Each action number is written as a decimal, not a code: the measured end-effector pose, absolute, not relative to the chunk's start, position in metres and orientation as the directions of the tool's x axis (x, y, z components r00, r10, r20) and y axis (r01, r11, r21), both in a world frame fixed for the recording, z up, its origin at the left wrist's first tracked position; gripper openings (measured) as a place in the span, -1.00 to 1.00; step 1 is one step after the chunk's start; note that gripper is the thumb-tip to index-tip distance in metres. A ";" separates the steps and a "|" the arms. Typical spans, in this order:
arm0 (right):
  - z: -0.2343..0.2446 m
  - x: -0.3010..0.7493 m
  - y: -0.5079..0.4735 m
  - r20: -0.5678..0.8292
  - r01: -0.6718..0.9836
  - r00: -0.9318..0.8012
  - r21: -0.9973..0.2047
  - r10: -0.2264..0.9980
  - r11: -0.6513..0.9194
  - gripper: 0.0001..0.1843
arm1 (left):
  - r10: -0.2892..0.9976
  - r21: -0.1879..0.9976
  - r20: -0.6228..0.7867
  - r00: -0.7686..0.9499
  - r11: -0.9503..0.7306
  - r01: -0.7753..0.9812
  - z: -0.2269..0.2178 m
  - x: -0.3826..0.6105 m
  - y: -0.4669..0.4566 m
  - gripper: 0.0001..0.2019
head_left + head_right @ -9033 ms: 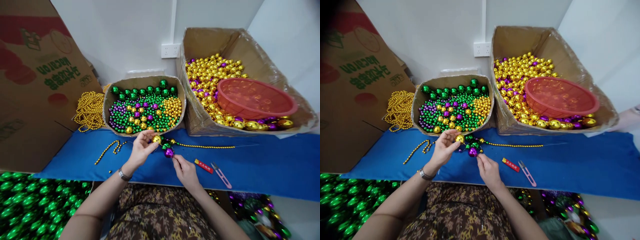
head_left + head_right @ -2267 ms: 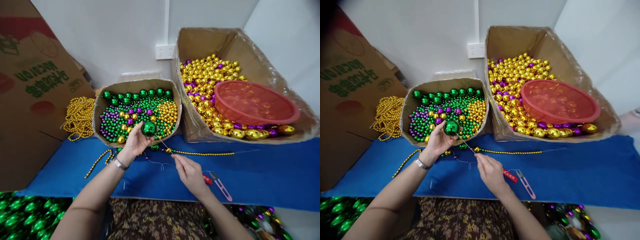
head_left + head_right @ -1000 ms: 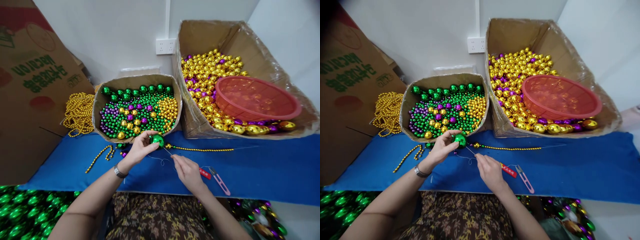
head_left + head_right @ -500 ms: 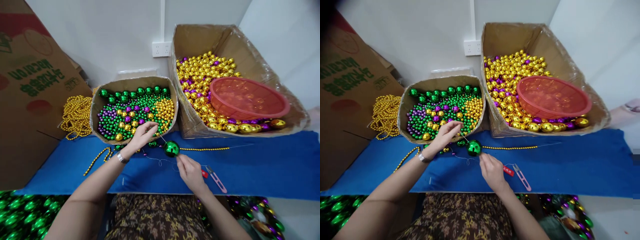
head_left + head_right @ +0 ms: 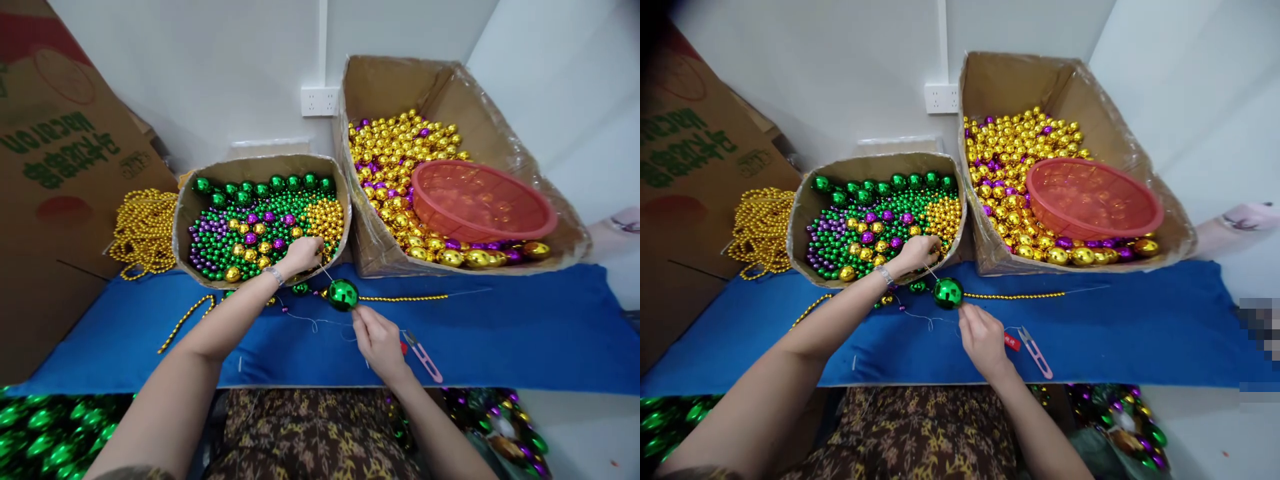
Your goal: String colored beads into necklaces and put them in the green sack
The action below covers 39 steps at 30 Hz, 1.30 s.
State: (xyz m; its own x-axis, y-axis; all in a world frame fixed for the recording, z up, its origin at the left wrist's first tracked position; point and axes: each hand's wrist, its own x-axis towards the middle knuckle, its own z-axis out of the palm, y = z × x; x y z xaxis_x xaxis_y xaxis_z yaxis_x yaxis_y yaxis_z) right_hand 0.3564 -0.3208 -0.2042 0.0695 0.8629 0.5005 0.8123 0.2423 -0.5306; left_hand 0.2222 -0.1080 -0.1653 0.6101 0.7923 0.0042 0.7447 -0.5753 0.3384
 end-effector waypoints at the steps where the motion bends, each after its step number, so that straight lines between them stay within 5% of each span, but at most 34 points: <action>1: -0.203 0.358 -0.321 0.504 0.812 0.073 -0.532 0.860 0.242 -0.76 | 0.803 0.416 0.023 0.595 -0.549 0.725 -0.162 0.217 -0.109 -0.81; 3: -0.201 0.360 -0.323 0.514 0.815 0.077 -0.526 0.854 0.243 -0.77 | 0.844 0.716 0.046 0.535 -0.402 0.571 -0.156 0.207 -0.114 -0.82; 5: -0.199 0.361 -0.324 0.522 0.820 0.078 -0.518 0.849 0.243 -0.77 | 0.881 0.973 -0.016 0.473 -0.095 0.210 -0.150 0.197 -0.125 -0.80; 8: -0.198 0.360 -0.324 0.519 0.823 0.074 -0.514 0.852 0.242 -0.76 | 0.854 0.935 -0.159 0.495 0.291 -0.204 -0.145 0.184 -0.147 -0.77; 12: -0.199 0.357 -0.324 0.520 0.819 0.040 -0.506 0.853 0.270 -0.75 | 0.825 0.838 -0.198 0.529 0.422 -0.345 -0.142 0.177 -0.169 -0.77; 21: -0.206 0.361 -0.326 0.530 0.867 -0.009 -0.418 0.848 0.271 -0.73 | 0.803 0.895 -0.157 0.575 0.361 -0.261 -0.142 0.171 -0.176 -0.78; 26: -0.213 0.363 -0.326 0.564 0.932 -0.060 -0.263 0.824 0.248 -0.73 | 0.823 0.997 -0.063 0.565 0.034 0.062 -0.135 0.163 -0.184 -0.78; 29: -0.216 0.359 -0.326 0.539 0.877 -0.031 -0.389 0.842 0.282 -0.74 | 0.765 0.977 -0.078 0.639 -0.070 0.203 -0.134 0.159 -0.186 -0.72; 32: -0.217 0.356 -0.325 0.495 0.780 0.027 -0.554 0.869 0.291 -0.77 | 0.826 0.988 -0.024 0.564 -0.068 0.141 -0.138 0.154 -0.175 -0.66; 35: -0.217 0.357 -0.325 0.474 0.751 0.060 -0.602 0.878 0.273 -0.77 | 0.911 0.982 0.063 0.408 -0.130 0.137 -0.140 0.149 -0.157 -0.70; 39: -0.218 0.360 -0.328 0.446 0.753 0.070 -0.610 0.892 0.246 -0.76 | 0.904 0.878 0.208 0.373 -0.340 0.336 -0.140 0.146 -0.135 -0.76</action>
State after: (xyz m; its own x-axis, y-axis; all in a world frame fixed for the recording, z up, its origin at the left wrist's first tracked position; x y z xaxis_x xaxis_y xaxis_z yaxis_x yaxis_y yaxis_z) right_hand 0.3598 -0.3277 -0.2176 0.0703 0.8921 0.4463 0.7531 0.2459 -0.6102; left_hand 0.1459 -0.1345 -0.1404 0.3731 0.9042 0.2077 0.3362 -0.3404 0.8781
